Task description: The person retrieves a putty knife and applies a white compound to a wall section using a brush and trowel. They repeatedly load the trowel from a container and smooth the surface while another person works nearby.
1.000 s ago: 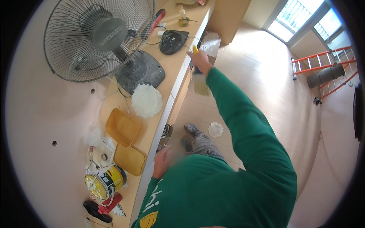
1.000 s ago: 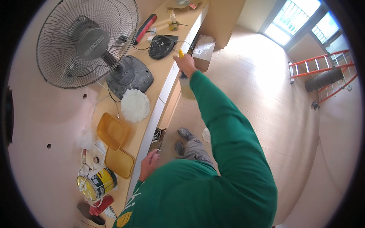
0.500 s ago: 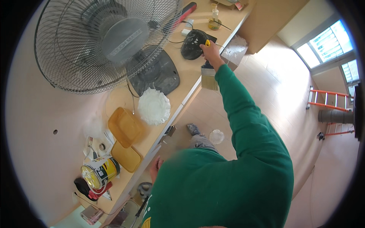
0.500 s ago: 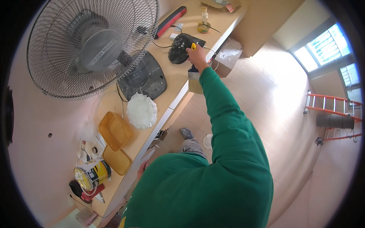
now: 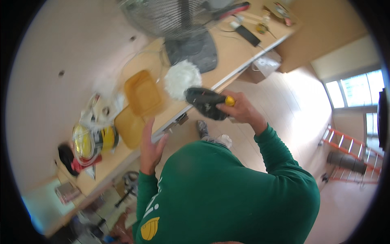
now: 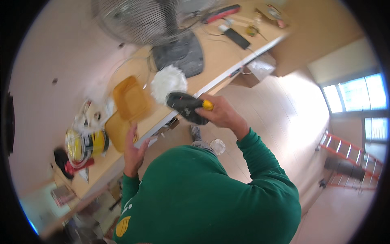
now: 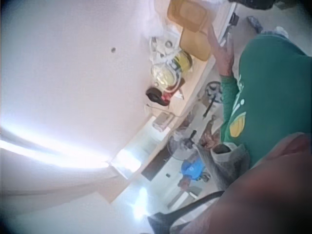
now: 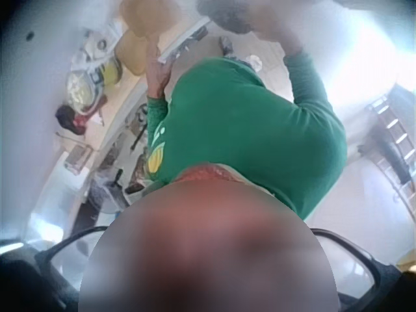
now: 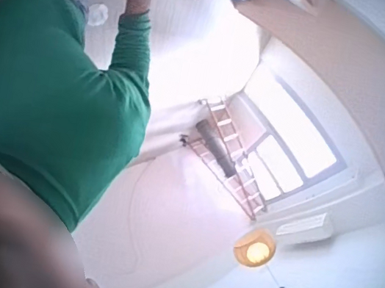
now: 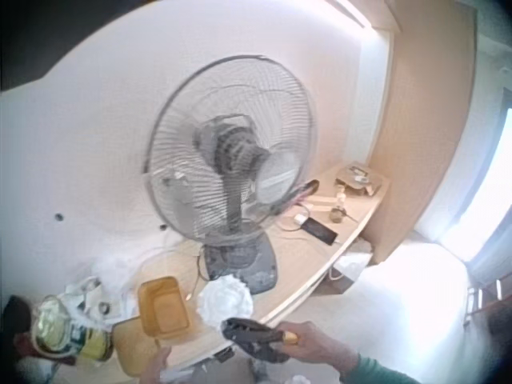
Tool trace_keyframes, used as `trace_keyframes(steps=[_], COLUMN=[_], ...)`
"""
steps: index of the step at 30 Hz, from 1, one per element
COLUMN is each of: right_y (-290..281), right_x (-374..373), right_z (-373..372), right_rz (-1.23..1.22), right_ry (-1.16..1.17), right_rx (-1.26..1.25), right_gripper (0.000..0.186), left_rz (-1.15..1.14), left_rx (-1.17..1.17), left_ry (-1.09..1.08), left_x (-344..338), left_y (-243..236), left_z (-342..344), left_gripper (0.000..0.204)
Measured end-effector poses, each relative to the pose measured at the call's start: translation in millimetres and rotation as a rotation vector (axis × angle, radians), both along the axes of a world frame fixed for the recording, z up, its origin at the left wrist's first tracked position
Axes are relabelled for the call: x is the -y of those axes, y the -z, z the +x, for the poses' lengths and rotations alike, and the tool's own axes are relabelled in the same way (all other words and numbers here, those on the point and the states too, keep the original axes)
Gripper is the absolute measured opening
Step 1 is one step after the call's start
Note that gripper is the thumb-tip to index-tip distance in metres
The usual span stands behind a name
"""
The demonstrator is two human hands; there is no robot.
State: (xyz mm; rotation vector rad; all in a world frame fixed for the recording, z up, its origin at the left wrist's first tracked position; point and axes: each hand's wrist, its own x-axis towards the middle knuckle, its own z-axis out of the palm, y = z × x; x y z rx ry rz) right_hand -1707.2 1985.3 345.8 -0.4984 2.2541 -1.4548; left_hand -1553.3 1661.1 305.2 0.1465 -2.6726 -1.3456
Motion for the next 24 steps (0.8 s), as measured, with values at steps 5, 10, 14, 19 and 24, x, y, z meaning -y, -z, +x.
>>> trace_keyframes(steps=[5,10,14,19,24], right_y=[0.8,-4.5,0.5,-65.8,-158.0], right_x=[114.3,225.9,286.1,373.6,514.1], right_z=[68.0,139.2,151.0,72.5,22.3], right_rz=[-0.190,-0.067,-0.132,0.056,0.291], right_ry=[-0.565,-0.893,-0.873,-0.550,-0.639], right_rx=[0.033,0.028,-0.070,-0.589,-0.939], right_gripper=[0.022,0.024,0.033,0.035,0.039], left_rz=[0.011,0.168,0.099,0.062,0.111], left_rx=[-0.028,0.099,-0.010,0.087,0.171], left_ry=[0.050,-0.071,-0.272,-0.465,-0.643], left_x=[42.5,98.8,119.6,119.3,114.9], left_y=[-64.2,-63.0,-23.4,35.8,61.5], left_z=[61.5,196.6,277.9,347.5,381.5], left_gripper=[0.078,0.038,0.013,0.016,0.016])
